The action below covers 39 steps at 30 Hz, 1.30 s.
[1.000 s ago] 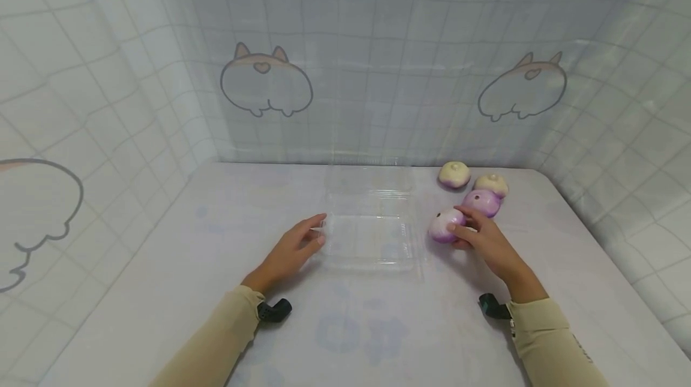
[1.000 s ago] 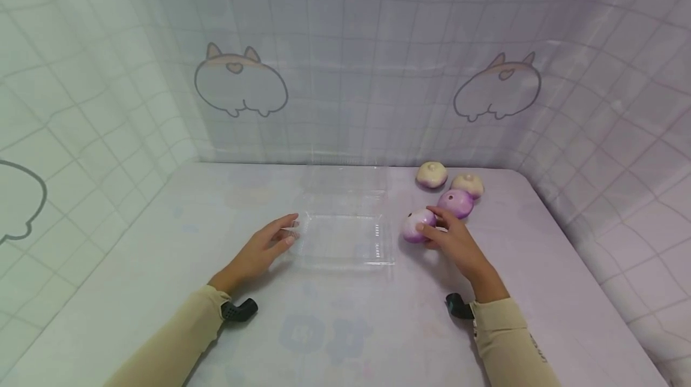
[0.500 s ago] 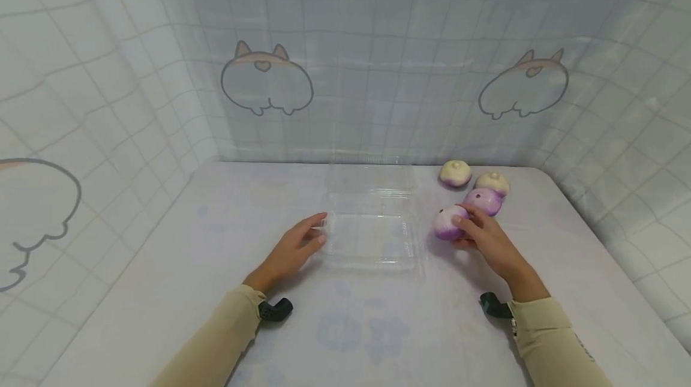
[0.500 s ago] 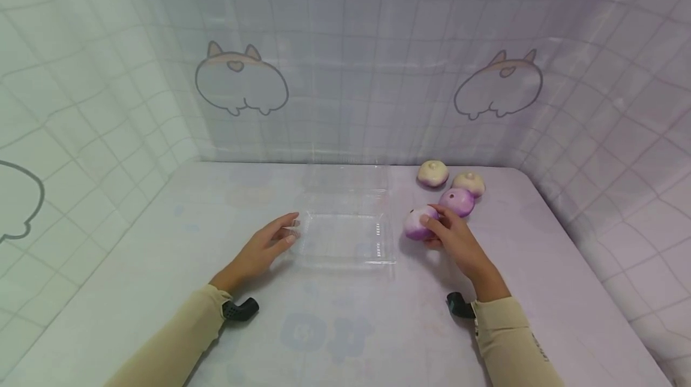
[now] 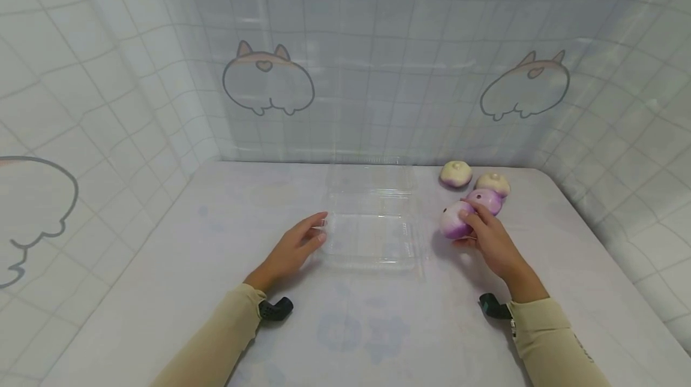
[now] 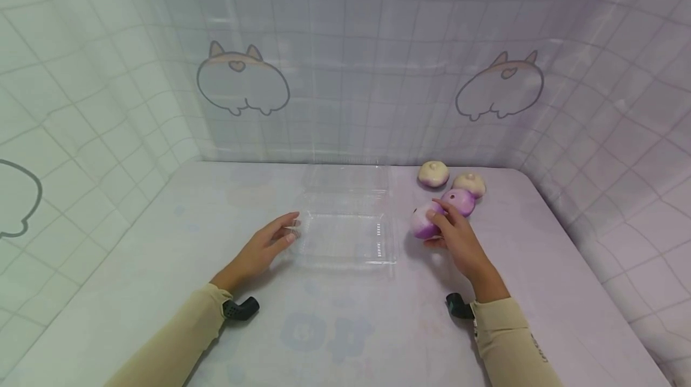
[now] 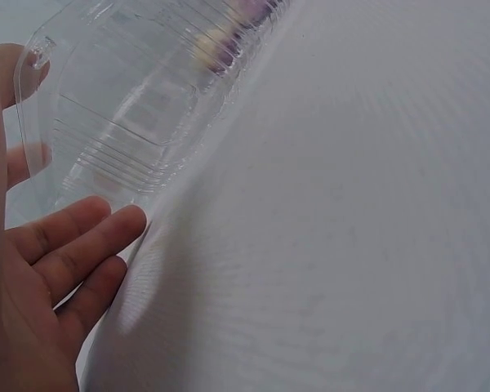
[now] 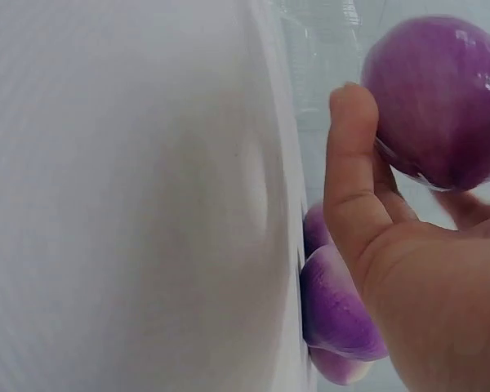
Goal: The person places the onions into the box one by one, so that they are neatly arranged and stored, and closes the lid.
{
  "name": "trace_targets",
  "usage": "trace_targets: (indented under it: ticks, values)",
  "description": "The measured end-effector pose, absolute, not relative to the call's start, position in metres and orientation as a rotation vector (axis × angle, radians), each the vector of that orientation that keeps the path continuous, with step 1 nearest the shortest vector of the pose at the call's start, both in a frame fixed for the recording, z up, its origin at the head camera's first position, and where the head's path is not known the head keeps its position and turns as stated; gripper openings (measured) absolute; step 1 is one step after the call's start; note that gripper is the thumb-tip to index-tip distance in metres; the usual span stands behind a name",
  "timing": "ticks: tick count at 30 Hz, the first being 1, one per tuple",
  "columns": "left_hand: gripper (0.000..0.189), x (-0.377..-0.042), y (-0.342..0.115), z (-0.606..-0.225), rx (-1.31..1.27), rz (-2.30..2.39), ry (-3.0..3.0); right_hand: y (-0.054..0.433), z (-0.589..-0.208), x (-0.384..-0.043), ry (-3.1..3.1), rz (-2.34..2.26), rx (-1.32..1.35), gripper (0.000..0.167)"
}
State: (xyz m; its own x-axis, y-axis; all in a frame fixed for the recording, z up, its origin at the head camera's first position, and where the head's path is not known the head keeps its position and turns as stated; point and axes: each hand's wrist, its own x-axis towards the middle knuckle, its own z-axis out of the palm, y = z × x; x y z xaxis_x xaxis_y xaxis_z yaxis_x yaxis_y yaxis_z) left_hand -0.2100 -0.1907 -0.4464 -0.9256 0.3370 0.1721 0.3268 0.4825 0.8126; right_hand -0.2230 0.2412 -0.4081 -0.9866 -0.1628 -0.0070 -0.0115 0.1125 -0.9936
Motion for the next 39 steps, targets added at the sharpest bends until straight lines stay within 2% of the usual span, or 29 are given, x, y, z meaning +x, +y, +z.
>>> trace_targets:
  ticks: [39]
  values:
    - [0.059, -0.211, -0.192, -0.447, 0.574, 1.44, 2.713, 0.223, -0.4, -0.22, 2.045, -2.195, -0.155, 0.069]
